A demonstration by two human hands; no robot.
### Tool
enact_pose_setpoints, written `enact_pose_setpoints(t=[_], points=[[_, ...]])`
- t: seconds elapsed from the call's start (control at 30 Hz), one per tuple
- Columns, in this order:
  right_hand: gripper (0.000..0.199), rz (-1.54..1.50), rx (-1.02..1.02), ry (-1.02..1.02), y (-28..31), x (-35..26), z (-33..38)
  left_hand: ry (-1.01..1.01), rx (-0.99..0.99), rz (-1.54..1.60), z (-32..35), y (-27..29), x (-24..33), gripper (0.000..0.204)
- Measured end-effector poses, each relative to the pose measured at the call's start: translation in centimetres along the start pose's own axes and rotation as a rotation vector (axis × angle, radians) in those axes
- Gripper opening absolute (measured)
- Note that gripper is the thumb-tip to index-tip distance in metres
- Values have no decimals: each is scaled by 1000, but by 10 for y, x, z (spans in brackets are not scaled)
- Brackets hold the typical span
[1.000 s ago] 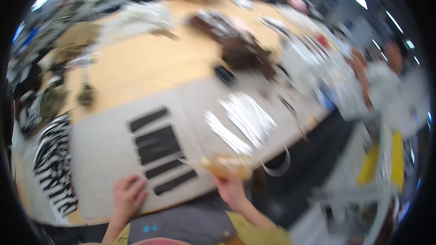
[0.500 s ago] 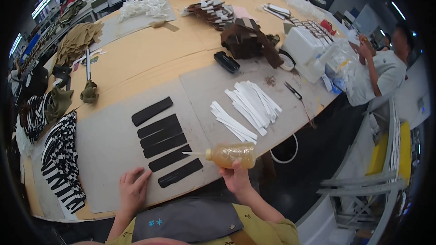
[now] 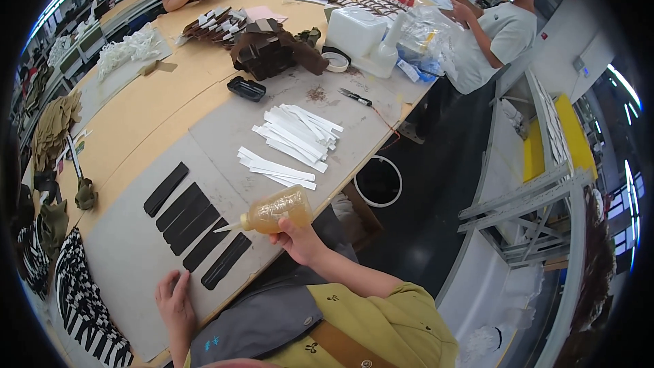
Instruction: Apply adhesive to fabric strips and align them on a surface for assembly.
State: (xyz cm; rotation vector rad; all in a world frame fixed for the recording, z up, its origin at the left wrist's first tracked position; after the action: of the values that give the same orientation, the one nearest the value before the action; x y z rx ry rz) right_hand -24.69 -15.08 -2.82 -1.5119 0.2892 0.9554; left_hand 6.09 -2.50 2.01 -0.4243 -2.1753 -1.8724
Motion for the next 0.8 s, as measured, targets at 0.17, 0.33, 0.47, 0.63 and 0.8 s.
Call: enact_pose_setpoints(t=[0.17,0.33,0.47,0.63,0.8], points=[[93,76,8,15,7,10,2,24,69,-30,13,8,5,41],[93,73,-1,16,-2,-2,12,-41,33,12,6,4,2,40],[88,34,-33,1,5,7,6,-5,10,25,9,6,3,44],[67,-31,0,30,-1,7,3,-10,-36,6,8,2,-3,48],[90,56,-4,-15,3,6,-1,61,-46,-13,2,8,9,42]])
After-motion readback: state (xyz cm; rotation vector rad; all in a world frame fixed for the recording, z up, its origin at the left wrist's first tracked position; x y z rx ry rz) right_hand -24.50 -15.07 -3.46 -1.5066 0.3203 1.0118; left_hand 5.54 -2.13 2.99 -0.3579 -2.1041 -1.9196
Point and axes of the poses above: each hand's wrist, its own z-axis away from the middle knuckle, its own y-axis out of the back of the hand, x = y × z, the point moved 2 cm from there along -z, towards the middle knuckle, and after that the axes turned 4 degrees about -x, right-handed, at the moved point
